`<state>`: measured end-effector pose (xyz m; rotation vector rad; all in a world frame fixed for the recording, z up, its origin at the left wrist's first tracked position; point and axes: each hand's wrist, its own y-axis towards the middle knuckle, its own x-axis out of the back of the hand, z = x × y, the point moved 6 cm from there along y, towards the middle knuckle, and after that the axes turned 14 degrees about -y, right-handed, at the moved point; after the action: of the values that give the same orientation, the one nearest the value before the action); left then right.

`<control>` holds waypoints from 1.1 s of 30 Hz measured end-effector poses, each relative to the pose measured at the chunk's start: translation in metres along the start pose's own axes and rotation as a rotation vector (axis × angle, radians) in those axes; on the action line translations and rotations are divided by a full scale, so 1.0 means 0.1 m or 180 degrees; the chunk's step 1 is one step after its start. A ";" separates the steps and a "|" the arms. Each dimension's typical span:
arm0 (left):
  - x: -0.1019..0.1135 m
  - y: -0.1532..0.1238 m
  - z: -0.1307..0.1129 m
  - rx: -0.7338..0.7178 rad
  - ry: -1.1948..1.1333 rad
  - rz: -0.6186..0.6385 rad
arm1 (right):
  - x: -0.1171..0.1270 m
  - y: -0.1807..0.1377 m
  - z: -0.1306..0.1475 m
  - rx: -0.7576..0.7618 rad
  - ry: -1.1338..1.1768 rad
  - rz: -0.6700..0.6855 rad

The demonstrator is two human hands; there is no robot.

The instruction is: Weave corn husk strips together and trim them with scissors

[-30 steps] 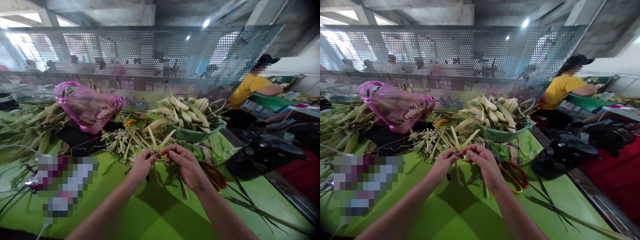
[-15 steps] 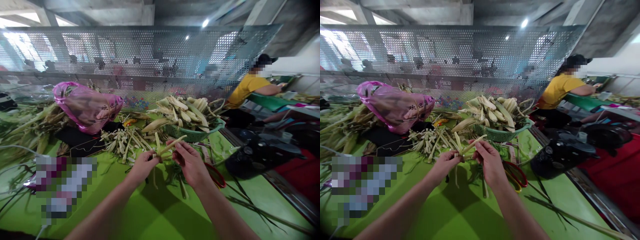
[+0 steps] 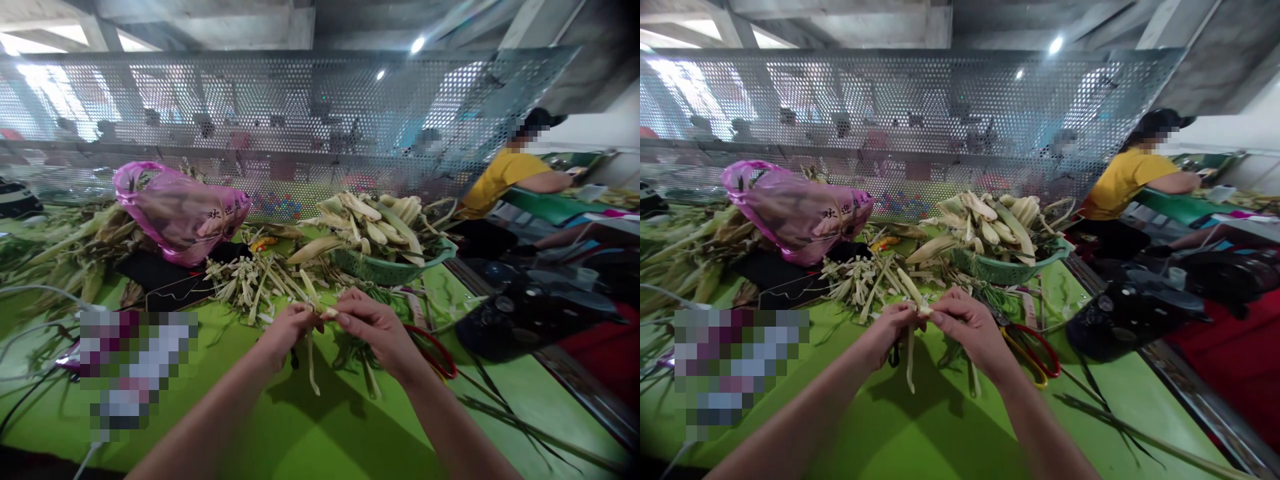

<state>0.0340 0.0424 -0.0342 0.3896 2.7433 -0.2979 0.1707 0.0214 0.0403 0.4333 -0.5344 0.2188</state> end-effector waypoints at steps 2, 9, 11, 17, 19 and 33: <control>-0.02 0.01 -0.03 -0.0079 0.0208 0.0042 | -0.01 0.01 0.01 0.0051 -0.0416 0.0089; -0.13 -0.01 -0.18 -0.0510 0.0841 0.0337 | -0.01 0.04 -0.06 -0.0112 -0.0868 -0.0164; -0.13 -0.01 -0.18 -0.0522 0.0915 0.0348 | 0.00 0.04 -0.08 -0.0172 -0.0839 -0.0209; -0.13 0.00 -0.18 -0.0555 0.0977 0.0381 | 0.03 0.04 -0.09 -0.0114 -0.0992 -0.0161; -0.12 0.00 -0.17 -0.0518 0.0949 0.0397 | 0.03 0.04 -0.07 -0.0074 -0.1033 -0.0138; -0.11 -0.03 -0.25 -0.0826 0.1666 0.0180 | 0.00 0.02 0.03 0.0102 -0.1691 -0.0149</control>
<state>0.0353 0.0429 -0.0066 0.5341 3.2121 0.2078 0.1691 0.0218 0.0431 0.5370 -1.0410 0.0637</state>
